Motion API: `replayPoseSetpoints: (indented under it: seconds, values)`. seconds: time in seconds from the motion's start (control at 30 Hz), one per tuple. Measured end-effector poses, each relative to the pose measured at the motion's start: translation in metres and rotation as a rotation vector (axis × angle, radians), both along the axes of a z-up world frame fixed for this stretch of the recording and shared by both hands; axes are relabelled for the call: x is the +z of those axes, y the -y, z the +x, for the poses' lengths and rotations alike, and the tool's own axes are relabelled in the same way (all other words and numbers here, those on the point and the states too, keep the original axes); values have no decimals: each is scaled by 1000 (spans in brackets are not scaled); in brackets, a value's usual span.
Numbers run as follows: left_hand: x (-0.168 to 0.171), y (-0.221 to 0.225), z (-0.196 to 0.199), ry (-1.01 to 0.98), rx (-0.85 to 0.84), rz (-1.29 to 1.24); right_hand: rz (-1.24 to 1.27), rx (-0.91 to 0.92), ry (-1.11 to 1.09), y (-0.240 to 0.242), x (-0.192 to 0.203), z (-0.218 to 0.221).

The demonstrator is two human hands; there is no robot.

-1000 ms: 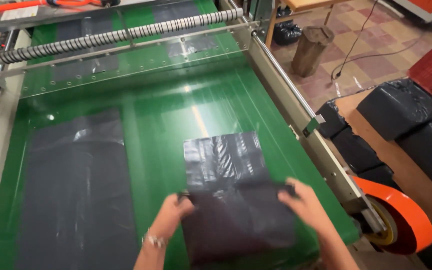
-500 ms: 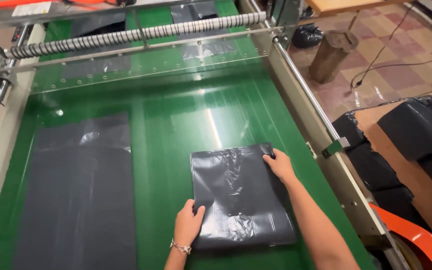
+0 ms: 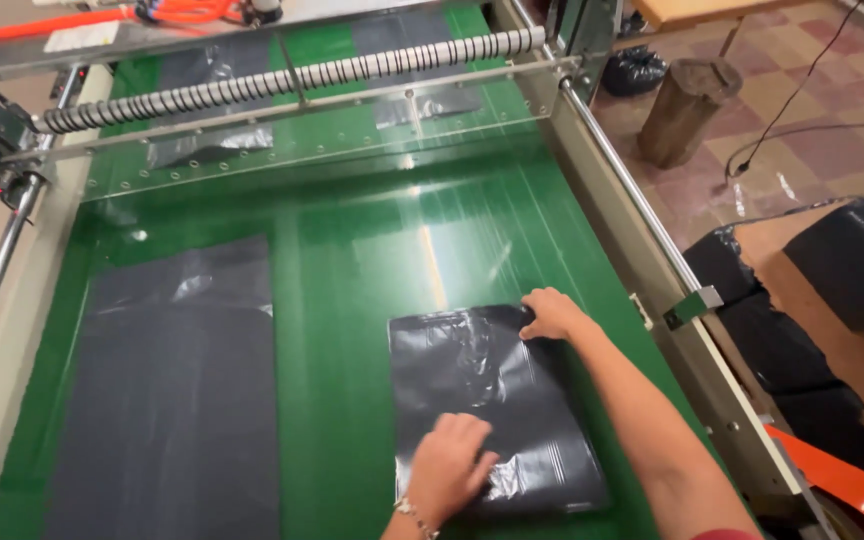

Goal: Folding black plastic bags and placing them into clear plastic packaging sleeves at a conveyor belt station.

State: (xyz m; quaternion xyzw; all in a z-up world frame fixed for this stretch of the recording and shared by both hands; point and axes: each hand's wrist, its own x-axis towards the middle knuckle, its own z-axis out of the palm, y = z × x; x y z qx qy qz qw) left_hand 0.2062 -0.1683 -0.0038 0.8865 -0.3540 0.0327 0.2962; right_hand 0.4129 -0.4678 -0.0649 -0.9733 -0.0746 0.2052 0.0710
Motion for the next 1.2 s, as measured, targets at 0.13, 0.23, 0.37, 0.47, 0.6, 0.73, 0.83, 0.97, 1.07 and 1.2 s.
replayPoseSetpoints:
  seconds: [0.13, 0.23, 0.37, 0.47, 0.6, 0.73, 0.83, 0.97, 1.07, 1.2]
  values:
    - [-25, 22, 19, -178, -53, -107, 11, 81, 161, -13, 7, -12]
    - [-86, 26, 43, -554, 193, -215, 171, -81, 188, -32, 41, -51]
    - [-80, 13, 67, -1343, 268, -1044, 298, 117, 657, -53, 96, -138]
    - [-65, -33, 60, -1734, 381, -1270, 389, 215, 812, -61, 103, -215]
    - [-62, -76, 49, -1744, 311, -1368, 344, 196, 919, -59, 66, -282]
    - [-31, -87, 30, -1614, 284, -1273, 309, 127, 913, -53, 35, -312]
    - [-50, -88, 25, -1569, 416, -1185, 309, 122, 899, -53, 39, -323]
    - [-61, -80, 17, -555, 767, -395, 272, 96, 736, -51, 61, -324]
    - [-20, -49, 13, 25, 629, 55, 216, 49, 691, -60, 83, -309]
    - [-7, 1, 1, 125, 236, 413, 416, 96, 827, -109, 106, -281]
